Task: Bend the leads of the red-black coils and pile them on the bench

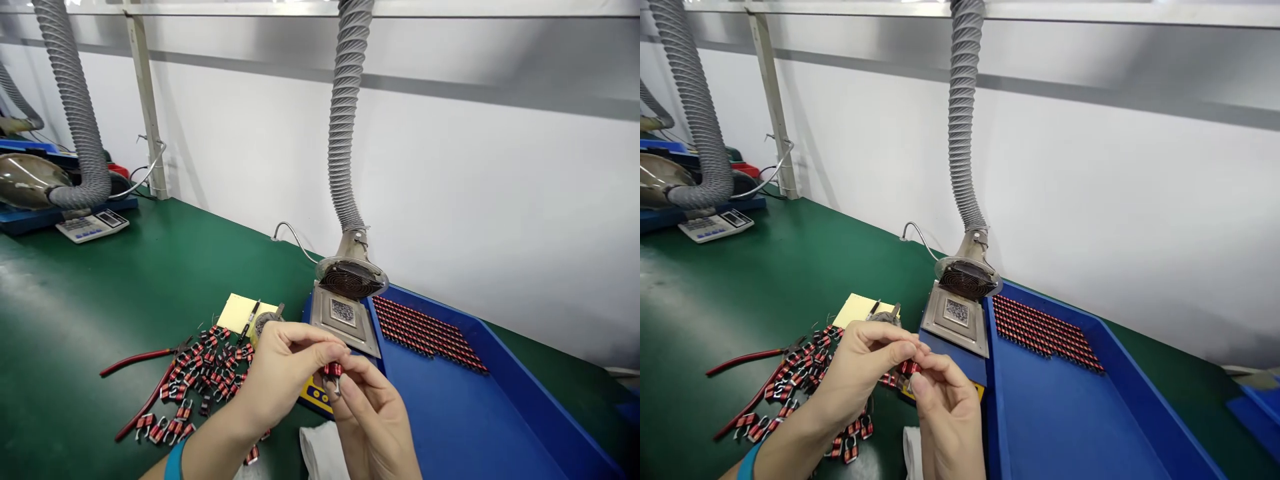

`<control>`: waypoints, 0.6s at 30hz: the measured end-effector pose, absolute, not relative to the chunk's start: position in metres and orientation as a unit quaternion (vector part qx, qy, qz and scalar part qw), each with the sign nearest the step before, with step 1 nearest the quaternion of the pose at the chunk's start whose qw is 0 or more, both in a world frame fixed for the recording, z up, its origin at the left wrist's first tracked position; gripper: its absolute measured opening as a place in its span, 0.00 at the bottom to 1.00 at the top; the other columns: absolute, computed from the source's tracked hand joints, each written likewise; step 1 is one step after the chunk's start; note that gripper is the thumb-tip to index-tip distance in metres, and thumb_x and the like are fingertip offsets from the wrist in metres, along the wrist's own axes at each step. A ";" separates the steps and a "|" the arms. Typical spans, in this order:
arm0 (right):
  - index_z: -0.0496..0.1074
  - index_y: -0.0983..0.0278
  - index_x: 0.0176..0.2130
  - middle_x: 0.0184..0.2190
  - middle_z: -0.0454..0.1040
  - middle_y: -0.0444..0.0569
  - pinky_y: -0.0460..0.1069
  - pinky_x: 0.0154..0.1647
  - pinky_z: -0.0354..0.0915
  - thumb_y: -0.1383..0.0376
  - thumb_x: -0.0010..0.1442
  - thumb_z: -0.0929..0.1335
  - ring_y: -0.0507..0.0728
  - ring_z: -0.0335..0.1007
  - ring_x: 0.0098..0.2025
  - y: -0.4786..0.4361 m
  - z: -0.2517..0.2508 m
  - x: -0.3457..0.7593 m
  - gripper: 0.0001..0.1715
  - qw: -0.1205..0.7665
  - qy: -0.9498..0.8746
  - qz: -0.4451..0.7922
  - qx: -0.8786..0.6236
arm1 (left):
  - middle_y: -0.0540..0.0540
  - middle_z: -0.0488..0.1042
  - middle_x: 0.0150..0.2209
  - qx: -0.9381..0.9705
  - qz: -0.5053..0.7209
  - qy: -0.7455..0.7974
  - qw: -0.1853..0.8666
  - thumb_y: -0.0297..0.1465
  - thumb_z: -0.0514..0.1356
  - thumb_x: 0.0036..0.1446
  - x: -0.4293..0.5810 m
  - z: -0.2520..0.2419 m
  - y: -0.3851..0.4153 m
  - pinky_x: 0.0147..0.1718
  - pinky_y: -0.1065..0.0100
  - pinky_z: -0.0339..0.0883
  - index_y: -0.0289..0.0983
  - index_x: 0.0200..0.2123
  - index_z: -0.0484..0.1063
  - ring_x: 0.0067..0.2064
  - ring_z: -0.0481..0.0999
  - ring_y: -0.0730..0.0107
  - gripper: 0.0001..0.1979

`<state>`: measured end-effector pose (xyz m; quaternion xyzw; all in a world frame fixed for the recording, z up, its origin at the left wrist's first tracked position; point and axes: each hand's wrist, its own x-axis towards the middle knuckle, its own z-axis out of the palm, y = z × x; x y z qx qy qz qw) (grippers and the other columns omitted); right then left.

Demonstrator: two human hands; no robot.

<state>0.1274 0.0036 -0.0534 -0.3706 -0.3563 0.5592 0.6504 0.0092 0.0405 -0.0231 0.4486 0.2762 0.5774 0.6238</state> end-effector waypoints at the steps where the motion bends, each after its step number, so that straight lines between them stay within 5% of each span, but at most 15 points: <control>1: 0.81 0.57 0.34 0.37 0.80 0.46 0.46 0.51 0.68 0.59 0.49 0.78 0.55 0.75 0.45 0.003 -0.052 0.125 0.11 0.650 -0.348 0.558 -0.381 | 0.48 0.81 0.25 0.434 0.586 0.276 0.626 0.28 0.68 0.50 0.009 -0.024 0.041 0.28 0.72 0.72 0.37 0.27 0.82 0.28 0.78 0.70 0.02; 9: 0.80 0.61 0.28 0.31 0.79 0.47 0.42 0.37 0.69 0.57 0.41 0.81 0.52 0.72 0.35 0.002 -0.035 0.117 0.15 0.628 -0.313 0.586 -0.406 | 0.49 0.83 0.29 0.349 0.664 0.291 0.593 0.38 0.74 0.45 -0.015 -0.011 0.047 0.39 0.74 0.73 0.40 0.29 0.82 0.35 0.80 0.71 0.10; 14: 0.79 0.62 0.29 0.29 0.77 0.46 0.44 0.37 0.69 0.58 0.42 0.81 0.52 0.73 0.33 0.001 -0.035 0.118 0.15 0.632 -0.294 0.602 -0.391 | 0.44 0.83 0.32 0.490 0.477 0.295 0.667 0.32 0.72 0.45 -0.014 -0.012 0.047 0.31 0.73 0.72 0.36 0.31 0.83 0.33 0.79 0.66 0.08; 18: 0.79 0.62 0.29 0.29 0.77 0.44 0.41 0.32 0.68 0.59 0.43 0.81 0.49 0.71 0.29 0.001 -0.037 0.116 0.14 0.633 -0.285 0.614 -0.376 | 0.46 0.80 0.24 0.448 0.533 0.301 0.652 0.32 0.70 0.48 0.001 -0.019 0.043 0.24 0.72 0.70 0.36 0.25 0.82 0.25 0.76 0.70 0.05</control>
